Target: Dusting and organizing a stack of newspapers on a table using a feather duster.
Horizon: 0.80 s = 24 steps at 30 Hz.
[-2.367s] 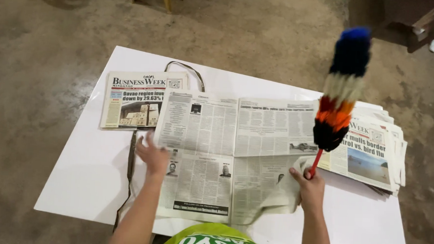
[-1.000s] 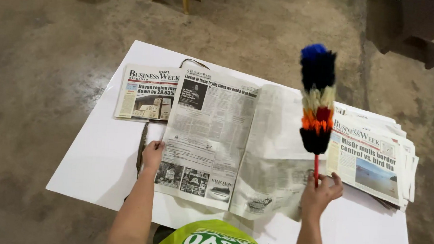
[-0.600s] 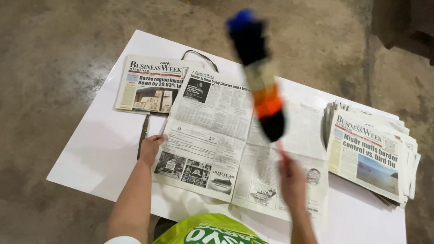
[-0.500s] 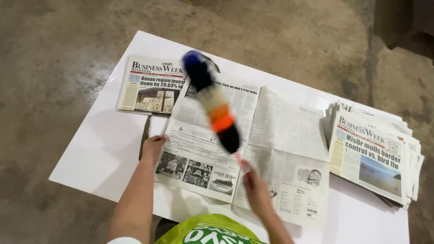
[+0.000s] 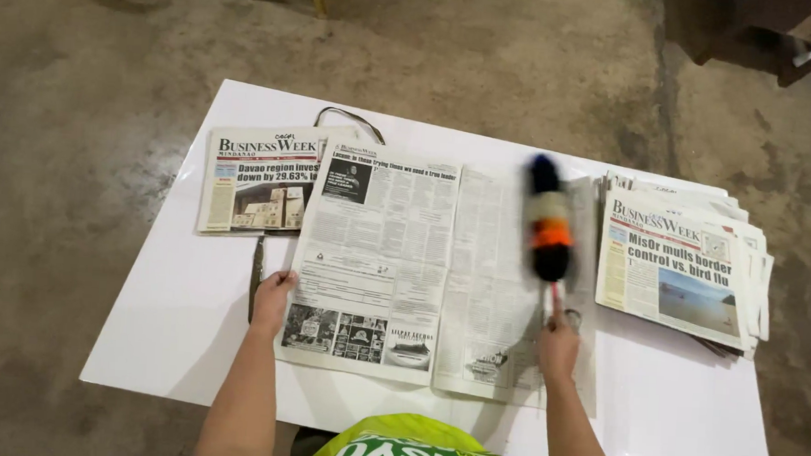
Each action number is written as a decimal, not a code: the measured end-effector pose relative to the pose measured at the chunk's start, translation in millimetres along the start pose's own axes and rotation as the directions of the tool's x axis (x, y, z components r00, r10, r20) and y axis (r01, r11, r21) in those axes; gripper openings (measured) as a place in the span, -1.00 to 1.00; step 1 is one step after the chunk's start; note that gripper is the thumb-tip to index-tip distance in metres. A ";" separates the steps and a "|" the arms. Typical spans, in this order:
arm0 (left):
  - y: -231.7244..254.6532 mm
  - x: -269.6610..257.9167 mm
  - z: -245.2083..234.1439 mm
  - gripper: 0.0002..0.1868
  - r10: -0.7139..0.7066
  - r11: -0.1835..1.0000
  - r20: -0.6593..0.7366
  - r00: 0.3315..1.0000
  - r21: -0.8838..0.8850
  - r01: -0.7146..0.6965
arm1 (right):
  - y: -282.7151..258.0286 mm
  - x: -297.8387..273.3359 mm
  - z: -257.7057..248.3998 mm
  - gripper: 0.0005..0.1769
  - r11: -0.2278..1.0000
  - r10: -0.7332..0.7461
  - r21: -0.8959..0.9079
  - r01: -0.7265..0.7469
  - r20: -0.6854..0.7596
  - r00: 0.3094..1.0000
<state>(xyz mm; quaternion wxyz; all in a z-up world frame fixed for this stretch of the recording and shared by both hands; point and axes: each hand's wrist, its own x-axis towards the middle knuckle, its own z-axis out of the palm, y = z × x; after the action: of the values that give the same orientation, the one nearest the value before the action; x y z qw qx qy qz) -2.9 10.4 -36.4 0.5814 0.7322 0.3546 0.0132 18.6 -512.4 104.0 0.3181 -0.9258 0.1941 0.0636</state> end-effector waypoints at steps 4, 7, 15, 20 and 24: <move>-10.7 9.7 3.1 -0.64 0.036 0.998 -0.033 0.999 0.055 -0.034 | 61.5 53.6 59.1 -0.62 0.964 -0.246 -0.162 0.209 -0.252 0.936; -13.0 14.0 4.6 -0.55 0.049 0.989 -0.021 0.999 0.141 -0.046 | 51.1 50.8 111.7 -0.69 0.854 -0.475 -0.270 0.444 -0.057 0.878; 1.6 -10.6 8.0 -0.40 0.011 0.992 -0.016 1.000 0.127 -0.009 | -40.0 56.8 106.5 -0.31 0.708 -0.400 -0.315 0.632 0.559 0.727; 11.3 -34.8 8.6 -0.42 0.096 0.940 0.094 0.991 0.320 -0.121 | -81.8 55.8 29.2 -0.33 0.915 -0.165 -0.350 0.202 0.133 0.977; -4.7 -40.3 6.1 -0.55 0.056 0.876 0.109 0.992 0.471 -0.101 | -61.2 40.4 51.7 -0.19 0.960 -0.133 -0.239 0.147 0.073 0.988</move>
<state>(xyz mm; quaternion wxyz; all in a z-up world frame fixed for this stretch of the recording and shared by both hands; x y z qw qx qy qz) -32.8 -15.9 -26.6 0.3987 0.8660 0.2897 -0.0842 80.4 -449.4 87.9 0.2108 -0.9671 0.1097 0.0903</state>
